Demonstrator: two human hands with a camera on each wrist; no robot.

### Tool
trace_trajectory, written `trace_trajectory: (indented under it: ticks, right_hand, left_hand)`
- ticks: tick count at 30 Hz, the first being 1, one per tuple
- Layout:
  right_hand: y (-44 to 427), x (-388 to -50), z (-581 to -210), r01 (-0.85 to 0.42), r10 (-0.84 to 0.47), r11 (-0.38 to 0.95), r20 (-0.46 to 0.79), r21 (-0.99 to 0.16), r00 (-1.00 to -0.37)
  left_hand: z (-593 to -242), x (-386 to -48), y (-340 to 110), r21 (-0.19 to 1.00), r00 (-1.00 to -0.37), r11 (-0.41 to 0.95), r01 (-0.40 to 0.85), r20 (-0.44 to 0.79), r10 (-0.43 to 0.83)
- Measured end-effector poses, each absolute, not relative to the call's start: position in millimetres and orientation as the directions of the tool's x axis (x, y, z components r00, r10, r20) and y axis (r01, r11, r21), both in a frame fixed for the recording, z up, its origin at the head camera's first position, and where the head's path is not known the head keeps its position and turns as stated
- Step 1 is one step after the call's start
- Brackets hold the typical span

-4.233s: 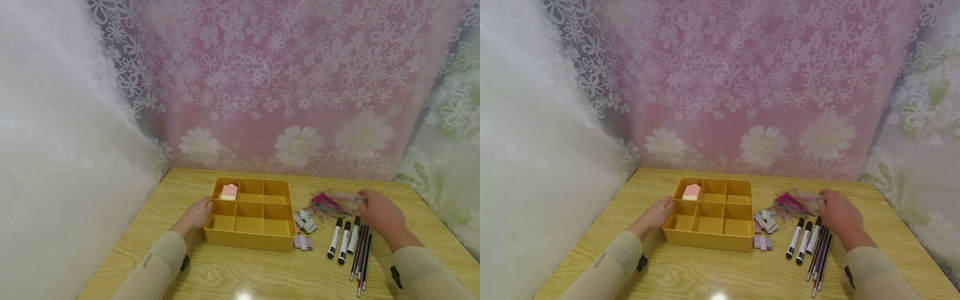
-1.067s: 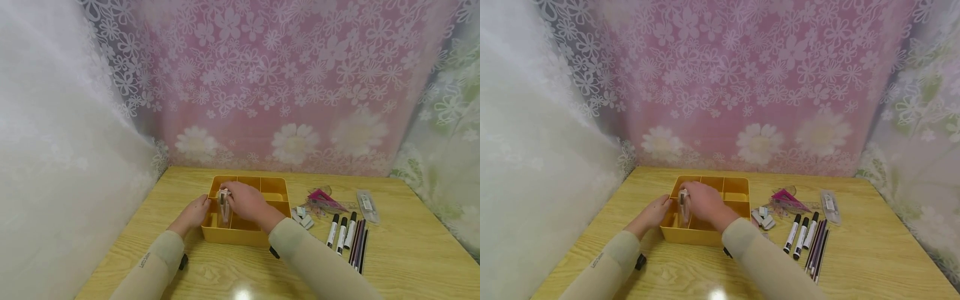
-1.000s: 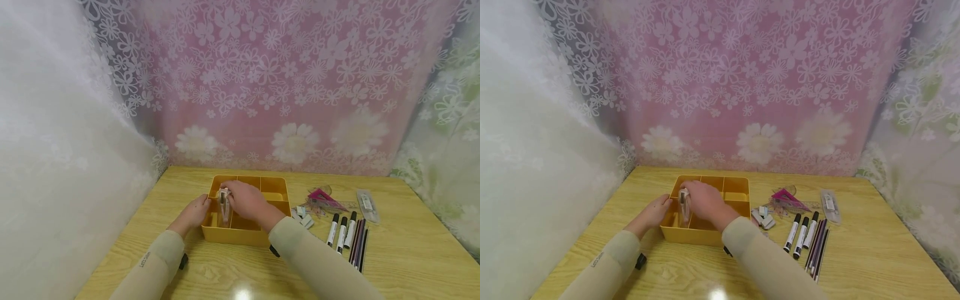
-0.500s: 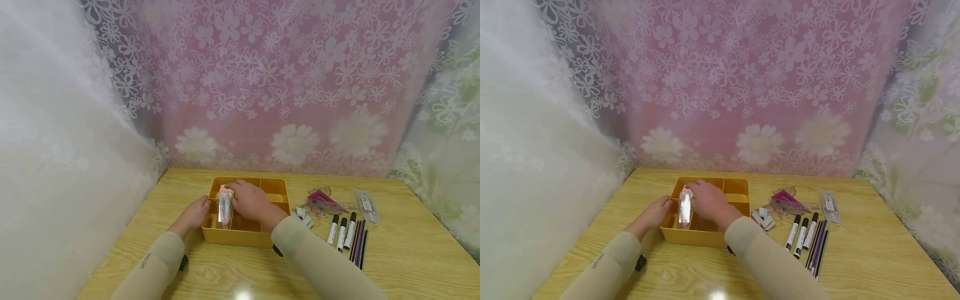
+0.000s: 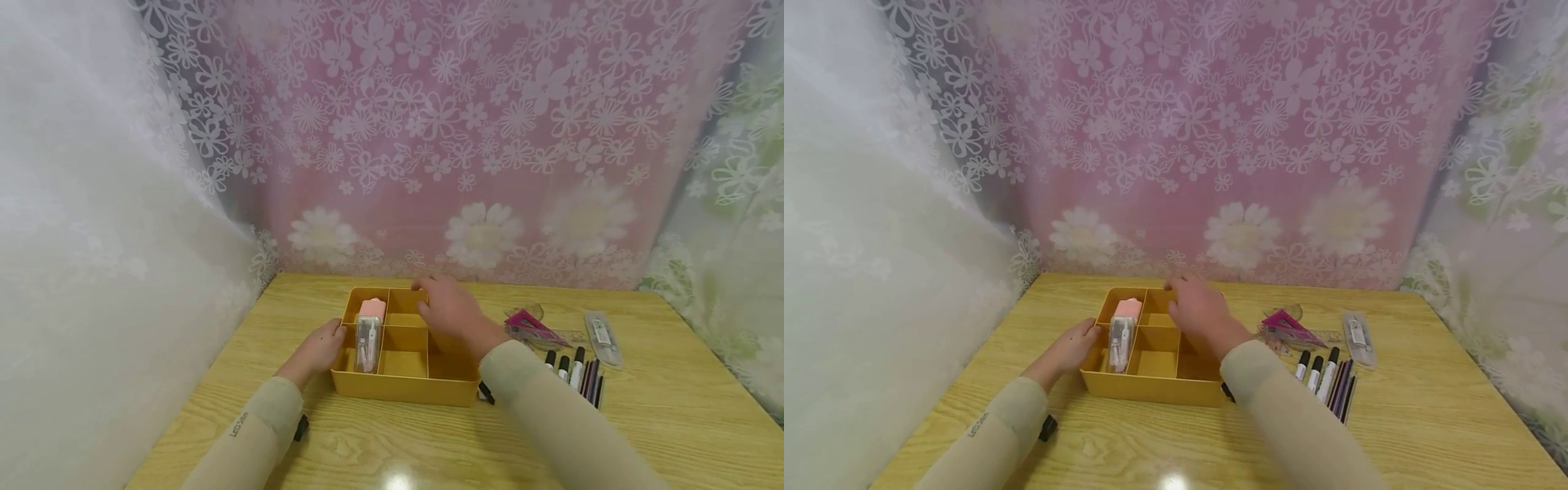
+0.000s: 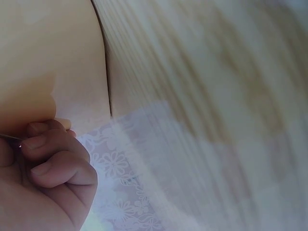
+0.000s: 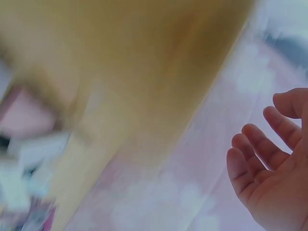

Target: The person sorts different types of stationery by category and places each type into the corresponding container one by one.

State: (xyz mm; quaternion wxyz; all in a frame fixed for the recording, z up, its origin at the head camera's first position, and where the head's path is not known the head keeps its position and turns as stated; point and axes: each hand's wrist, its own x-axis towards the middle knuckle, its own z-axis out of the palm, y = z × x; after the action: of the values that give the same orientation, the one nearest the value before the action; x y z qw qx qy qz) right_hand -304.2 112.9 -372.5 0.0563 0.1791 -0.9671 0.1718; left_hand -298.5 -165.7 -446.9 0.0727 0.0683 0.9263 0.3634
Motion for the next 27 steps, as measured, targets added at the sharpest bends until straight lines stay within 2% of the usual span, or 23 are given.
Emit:
trace_trajectory:
  ticks: [5,10,20,27]
  right_hand:
    - [160,-315,-372,-0.287,-0.251,0.879,0.145,-0.379,-0.957]
    - [213,-318,-379,-0.166,-0.152,0.898,0.068,-0.406,-0.986]
    - [314,-313,-397,-0.002,-0.011,0.932,-0.023,-0.363,-1.000]
    - [367,-289,-406,0.091,0.070,0.946,-0.077,-0.310,-0.995]
  left_hand:
    - [-446,-299,-164,0.688,-0.982,0.724,0.054,-0.096,0.165]
    - [-446,-298,-164,0.691,-0.981,0.721,0.051,-0.099,0.164]
    - [-443,-300,-167,0.694,-0.977,0.715,0.085,-0.083,0.197]
    - [-445,-300,-167,0.692,-0.973,0.715,0.097,-0.086,0.215]
